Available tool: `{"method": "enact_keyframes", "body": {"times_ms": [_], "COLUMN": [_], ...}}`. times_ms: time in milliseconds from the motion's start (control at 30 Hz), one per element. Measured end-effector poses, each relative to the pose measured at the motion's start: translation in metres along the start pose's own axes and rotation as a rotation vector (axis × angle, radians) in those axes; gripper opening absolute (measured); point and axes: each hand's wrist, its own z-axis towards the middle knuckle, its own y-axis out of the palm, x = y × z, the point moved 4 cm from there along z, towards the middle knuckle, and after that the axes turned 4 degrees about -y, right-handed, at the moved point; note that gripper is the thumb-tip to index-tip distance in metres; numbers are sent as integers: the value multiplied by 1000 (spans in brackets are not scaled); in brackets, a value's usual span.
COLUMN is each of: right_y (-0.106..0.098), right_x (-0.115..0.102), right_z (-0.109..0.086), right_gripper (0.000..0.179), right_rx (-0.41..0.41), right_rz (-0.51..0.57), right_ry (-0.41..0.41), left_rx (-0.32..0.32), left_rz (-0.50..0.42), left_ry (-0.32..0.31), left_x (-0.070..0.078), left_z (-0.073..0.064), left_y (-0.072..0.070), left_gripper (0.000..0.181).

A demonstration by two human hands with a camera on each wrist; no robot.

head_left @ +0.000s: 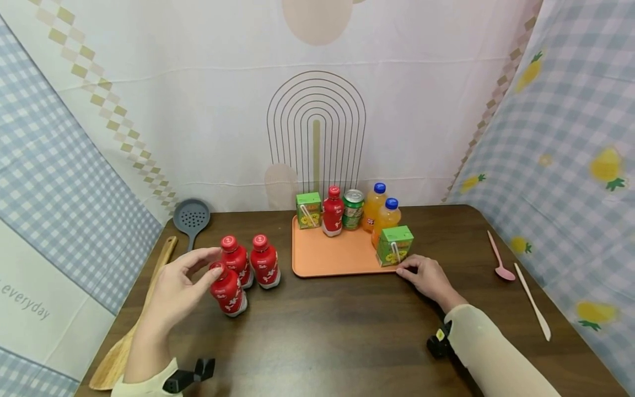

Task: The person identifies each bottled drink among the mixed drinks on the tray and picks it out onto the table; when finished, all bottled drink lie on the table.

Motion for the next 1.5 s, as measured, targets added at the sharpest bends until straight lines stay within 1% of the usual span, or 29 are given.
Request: {"method": "enact_keyframes", "body": {"times_ms": [133, 200, 300, 367, 467, 533, 600, 700, 767, 833, 900, 933, 1000, 1067, 1133, 1167, 1233, 1300, 1400, 1500], "right_y": [1, 0, 0, -1, 0, 0, 0, -1, -2, -2, -2, -1, 0, 0, 0, 0, 0, -1, 0, 0], "right_x": [-1, -1, -2, -2, -1, 0, 1, 3, 3, 3, 2, 2, 0, -1, -2, -2, -2, -2, -1, 0], "right_z": [-1, -1, 0, 0, 0, 0, 0, -1, -2, -2, -2, -2, -1, 0, 0, 0, 0, 0, 0, -1], "right_gripper": [13, 12, 12, 11, 11, 10, 10, 10, 10, 10, 10, 10, 9, 9, 7, 7, 7, 6, 6, 6], "right_rx": [-2, -2, 2, 7, 6, 1, -3, 0, 4, 7, 11, 11, 13, 17, 22, 25, 29, 34, 38, 44], "right_rz": [4, 10, 15, 19, 20, 20, 23, 28, 31, 30, 29, 30, 32, 34, 34, 36, 30, 27, 24, 31], "right_ry": [-4, -7, -13, -17, -18, -14, -10, -4, -2, -5, -14, -21, -30, -34, -31, -29, -33, -32, -36, -32], "left_rx": [34, 32, 13, -7, -40, -77, -121, -179, -193, -188, -169, -149, -104, -53, -1, 21, 66, 109, 165, 184], "left_rz": [-34, -62, -101, -114, -133, -159, -206, -281, -331, -353, -382, -385, -387, -404, -406, -408, -403, -373, -304, -216], "left_ry": [75, 128, 185, 201, 194, 177, 152, 102, 68, 20, -27, -51, -121, -169, -215, -237, -253, -267, -276, -263], "left_x": [18, 27, 41, 49, 60, 66, 70, 71, 70, 68, 72, 70, 64, 58, 45, 43, 41, 41, 42, 43], "left_z": [-1, -1, 0, 2, 7, 12, 20, 34, 45, 55, 62, 67, 76, 87, 100, 106, 117, 126, 138, 148], "left_y": [5, 11, 23, 35, 58, 76, 96, 129, 150, 170, 182, 190, 203, 214, 227, 229, 232, 234, 237, 239], "left_gripper": [39, 41, 40, 37, 33, 31, 30, 29, 28, 27, 28, 28, 30, 31, 33, 33, 33, 33, 34, 37]}}
